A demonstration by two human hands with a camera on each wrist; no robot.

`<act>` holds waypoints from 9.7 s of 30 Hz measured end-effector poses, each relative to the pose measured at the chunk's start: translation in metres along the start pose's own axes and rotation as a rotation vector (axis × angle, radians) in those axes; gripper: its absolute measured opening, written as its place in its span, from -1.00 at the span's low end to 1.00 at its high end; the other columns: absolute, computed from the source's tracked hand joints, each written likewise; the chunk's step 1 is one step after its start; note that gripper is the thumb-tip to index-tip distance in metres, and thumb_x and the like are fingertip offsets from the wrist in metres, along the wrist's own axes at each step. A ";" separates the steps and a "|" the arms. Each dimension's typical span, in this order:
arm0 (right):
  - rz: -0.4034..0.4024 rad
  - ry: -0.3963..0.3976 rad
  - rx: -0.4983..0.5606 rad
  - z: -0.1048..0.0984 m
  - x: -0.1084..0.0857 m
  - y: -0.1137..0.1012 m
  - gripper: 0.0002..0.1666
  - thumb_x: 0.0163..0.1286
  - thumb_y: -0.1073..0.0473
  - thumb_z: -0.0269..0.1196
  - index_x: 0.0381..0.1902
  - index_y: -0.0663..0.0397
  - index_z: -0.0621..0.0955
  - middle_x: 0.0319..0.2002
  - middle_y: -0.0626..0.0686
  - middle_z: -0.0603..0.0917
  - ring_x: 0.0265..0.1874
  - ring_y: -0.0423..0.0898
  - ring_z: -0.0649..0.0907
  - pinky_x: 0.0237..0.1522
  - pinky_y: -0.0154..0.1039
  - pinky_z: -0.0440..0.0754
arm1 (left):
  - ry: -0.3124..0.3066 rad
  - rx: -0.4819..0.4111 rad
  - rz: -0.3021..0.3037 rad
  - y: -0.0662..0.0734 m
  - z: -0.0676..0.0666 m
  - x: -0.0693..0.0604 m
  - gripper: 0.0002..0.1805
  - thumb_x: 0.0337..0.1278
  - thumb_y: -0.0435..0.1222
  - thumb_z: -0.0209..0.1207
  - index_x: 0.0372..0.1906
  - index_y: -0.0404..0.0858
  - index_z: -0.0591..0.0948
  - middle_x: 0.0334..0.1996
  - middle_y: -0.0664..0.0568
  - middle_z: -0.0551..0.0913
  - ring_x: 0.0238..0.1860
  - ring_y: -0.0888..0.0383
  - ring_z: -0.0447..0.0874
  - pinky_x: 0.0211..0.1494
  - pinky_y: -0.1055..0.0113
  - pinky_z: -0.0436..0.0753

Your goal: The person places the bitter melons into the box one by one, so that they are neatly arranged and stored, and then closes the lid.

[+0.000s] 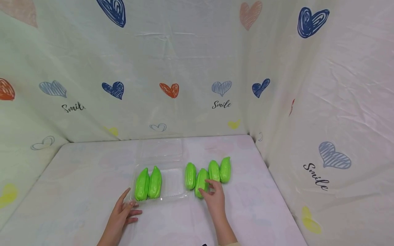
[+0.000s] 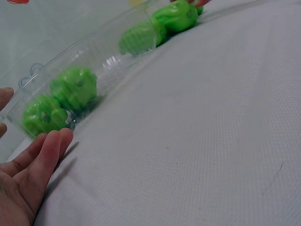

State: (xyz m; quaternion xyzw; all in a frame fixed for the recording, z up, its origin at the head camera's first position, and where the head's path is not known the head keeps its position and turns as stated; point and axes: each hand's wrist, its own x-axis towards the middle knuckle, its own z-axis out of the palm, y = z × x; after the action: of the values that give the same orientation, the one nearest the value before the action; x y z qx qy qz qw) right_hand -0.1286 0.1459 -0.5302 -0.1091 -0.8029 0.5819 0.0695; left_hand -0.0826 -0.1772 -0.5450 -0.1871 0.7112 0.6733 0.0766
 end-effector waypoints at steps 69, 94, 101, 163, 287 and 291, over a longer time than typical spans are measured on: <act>0.023 0.025 0.050 0.005 -0.005 -0.001 -0.59 0.14 0.41 0.37 -0.01 0.30 0.60 0.12 0.29 0.45 0.00 0.24 0.56 -0.18 -0.14 0.68 | 0.003 0.017 0.005 0.001 0.000 -0.001 -0.20 0.41 -0.03 0.08 0.57 -0.03 -0.06 -0.03 -0.21 0.57 -0.21 0.00 0.72 -0.25 0.20 0.72; -0.015 -0.066 0.145 0.020 0.000 -0.052 -0.60 0.13 0.44 0.36 -0.03 0.17 0.62 0.17 0.18 0.46 0.06 0.21 0.54 -0.12 -0.09 0.65 | 0.006 0.016 0.014 0.000 0.001 0.000 -0.18 0.39 -0.01 0.10 0.57 -0.02 -0.04 -0.04 -0.21 0.57 -0.20 0.00 0.72 -0.25 0.20 0.71; -0.053 -0.122 0.174 0.033 -0.004 -0.058 -0.58 0.09 0.47 0.38 -0.05 0.22 0.62 0.18 0.24 0.45 0.03 0.24 0.55 -0.19 -0.15 0.65 | 0.007 0.007 0.021 -0.001 0.001 0.000 -0.18 0.37 -0.01 0.11 0.56 -0.03 -0.02 -0.05 -0.21 0.57 -0.22 0.01 0.72 -0.26 0.21 0.71; -0.008 -0.405 -0.046 0.087 0.010 -0.076 -0.64 0.08 0.47 0.37 -0.10 0.28 0.63 -0.03 0.19 0.55 -0.41 -0.10 0.57 -0.43 -0.26 0.62 | 0.011 -0.020 0.056 -0.005 0.003 0.003 -0.20 0.36 -0.09 0.14 0.55 -0.06 0.02 -0.08 -0.21 0.56 -0.24 0.00 0.72 -0.29 0.21 0.72; -0.068 -0.182 -0.003 0.046 0.062 -0.012 -0.62 0.20 0.32 0.37 0.00 0.22 0.64 0.14 0.26 0.50 0.08 0.25 0.55 0.00 0.02 0.61 | 0.010 -0.010 0.053 -0.004 0.002 0.003 -0.18 0.36 -0.05 0.14 0.56 -0.06 0.00 -0.07 -0.22 0.58 -0.24 0.01 0.73 -0.29 0.21 0.72; -0.046 -0.190 -0.005 0.046 0.064 -0.011 -0.63 0.20 0.30 0.37 -0.01 0.20 0.64 0.17 0.26 0.49 0.10 0.27 0.53 0.00 0.05 0.60 | 0.018 -0.010 0.048 -0.004 0.003 0.003 -0.20 0.36 -0.05 0.14 0.55 -0.04 0.03 -0.08 -0.19 0.59 -0.25 0.02 0.73 -0.29 0.21 0.72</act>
State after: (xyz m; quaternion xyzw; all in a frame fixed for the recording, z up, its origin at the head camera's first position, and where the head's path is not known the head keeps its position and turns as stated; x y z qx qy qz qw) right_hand -0.2021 0.1163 -0.5356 -0.0353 -0.8097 0.5857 0.0061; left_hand -0.0844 -0.1749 -0.5498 -0.1763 0.7127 0.6769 0.0531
